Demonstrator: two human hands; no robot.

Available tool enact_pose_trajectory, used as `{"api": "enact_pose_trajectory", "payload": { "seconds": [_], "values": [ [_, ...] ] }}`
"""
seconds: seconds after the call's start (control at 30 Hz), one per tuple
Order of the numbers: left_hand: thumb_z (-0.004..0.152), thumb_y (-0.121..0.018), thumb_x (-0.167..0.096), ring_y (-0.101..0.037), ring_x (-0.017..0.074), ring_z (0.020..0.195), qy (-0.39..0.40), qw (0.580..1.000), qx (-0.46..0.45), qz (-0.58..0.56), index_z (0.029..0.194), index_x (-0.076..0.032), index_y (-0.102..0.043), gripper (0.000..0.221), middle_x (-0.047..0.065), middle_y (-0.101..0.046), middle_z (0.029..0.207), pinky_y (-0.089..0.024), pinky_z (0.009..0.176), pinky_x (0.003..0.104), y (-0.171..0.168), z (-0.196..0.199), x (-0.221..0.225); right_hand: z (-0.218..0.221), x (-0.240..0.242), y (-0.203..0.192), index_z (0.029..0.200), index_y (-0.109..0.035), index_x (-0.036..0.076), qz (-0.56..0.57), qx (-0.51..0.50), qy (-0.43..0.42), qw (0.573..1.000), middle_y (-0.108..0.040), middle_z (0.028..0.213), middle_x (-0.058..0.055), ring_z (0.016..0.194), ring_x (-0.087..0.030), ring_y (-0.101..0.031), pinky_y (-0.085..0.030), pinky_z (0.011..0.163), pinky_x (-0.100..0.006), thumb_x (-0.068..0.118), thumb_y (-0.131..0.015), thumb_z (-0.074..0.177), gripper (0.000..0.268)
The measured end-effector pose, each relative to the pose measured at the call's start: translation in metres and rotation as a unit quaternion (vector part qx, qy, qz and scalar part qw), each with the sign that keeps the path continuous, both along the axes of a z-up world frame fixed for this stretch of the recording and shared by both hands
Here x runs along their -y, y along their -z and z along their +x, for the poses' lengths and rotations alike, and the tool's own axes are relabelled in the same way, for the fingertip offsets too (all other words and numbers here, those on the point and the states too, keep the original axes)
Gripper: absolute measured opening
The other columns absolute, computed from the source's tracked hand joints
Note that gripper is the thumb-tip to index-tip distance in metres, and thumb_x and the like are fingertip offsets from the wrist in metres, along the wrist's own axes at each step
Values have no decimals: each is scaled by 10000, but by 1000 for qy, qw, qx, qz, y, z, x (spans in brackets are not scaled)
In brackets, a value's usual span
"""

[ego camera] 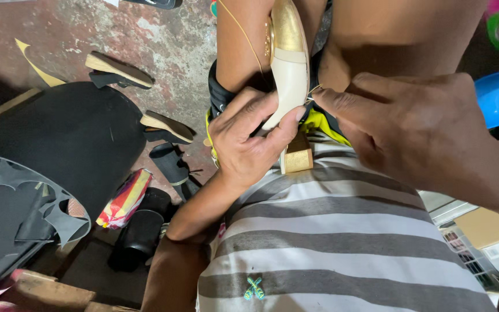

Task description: The person stitches the sole of a gold-colored high-heeled shoe by hand, pulling a needle and thread through the material and securing it with knots.

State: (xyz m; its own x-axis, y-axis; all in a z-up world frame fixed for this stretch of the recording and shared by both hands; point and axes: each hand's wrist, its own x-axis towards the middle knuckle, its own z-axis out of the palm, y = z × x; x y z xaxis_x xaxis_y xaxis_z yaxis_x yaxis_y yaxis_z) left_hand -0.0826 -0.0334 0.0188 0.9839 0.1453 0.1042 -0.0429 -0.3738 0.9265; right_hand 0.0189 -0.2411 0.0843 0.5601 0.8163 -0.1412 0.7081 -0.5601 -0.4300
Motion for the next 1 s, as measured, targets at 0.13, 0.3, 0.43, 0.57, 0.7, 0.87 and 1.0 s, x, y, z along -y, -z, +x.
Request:
{"api": "enact_pose_trajectory", "payload": {
  "seconds": [0.13,0.3,0.43,0.57,0.7,0.87,1.0],
  "values": [
    [891,-861,-11,-645,81,741,-5,997,-56,-44,1133,-31,-734,274,27,-699,877,-518,675,217,17,-9,-8,7,-8,3,1184,-788,125,61,-19,-3,998,-642,729,-29,581,-208,-620,-434,453,-353,99,-767,824,362],
    [999,-725,41,-647,66,863,-34,921,-145,-360,1189,17,-698,193,36,-726,989,-518,774,220,42,-22,-21,12,-26,9,1131,-752,82,203,-54,-5,978,-724,960,-166,666,-264,-680,-526,534,-346,85,-751,843,288],
    [1015,-700,45,-691,103,955,-30,917,-117,-381,1217,10,-689,205,70,-748,1054,-546,902,254,53,-27,-24,8,-30,5,1163,-791,85,166,-47,-6,985,-762,967,-159,633,-248,-693,-533,519,-344,48,-748,844,324],
    [1004,-715,43,-695,114,961,-35,901,-105,-420,1192,15,-691,191,86,-752,1062,-550,909,270,56,-28,-24,8,-30,8,1175,-758,83,206,-55,0,977,-726,1009,-221,671,-259,-700,-553,552,-332,75,-740,854,322],
    [1002,-717,30,-697,115,964,-42,896,-106,-429,1224,6,-690,224,88,-752,1068,-555,904,276,56,-29,-23,6,-29,8,1199,-764,85,184,-98,10,978,-745,1023,-217,604,-224,-681,-540,523,-319,56,-740,883,319],
    [1006,-724,28,-691,106,963,-45,901,-100,-420,1231,5,-689,229,84,-751,1071,-551,904,270,53,-29,-23,6,-29,9,1237,-766,73,172,-107,0,979,-759,994,-187,635,-218,-701,-556,546,-321,51,-726,887,353],
    [1018,-728,39,-677,92,955,-44,909,-101,-402,1186,15,-691,174,69,-743,1064,-539,893,256,50,-29,-22,4,-28,6,1199,-759,59,178,-87,4,980,-770,1048,-184,675,-228,-721,-562,559,-325,62,-732,881,319]
  ]
}}
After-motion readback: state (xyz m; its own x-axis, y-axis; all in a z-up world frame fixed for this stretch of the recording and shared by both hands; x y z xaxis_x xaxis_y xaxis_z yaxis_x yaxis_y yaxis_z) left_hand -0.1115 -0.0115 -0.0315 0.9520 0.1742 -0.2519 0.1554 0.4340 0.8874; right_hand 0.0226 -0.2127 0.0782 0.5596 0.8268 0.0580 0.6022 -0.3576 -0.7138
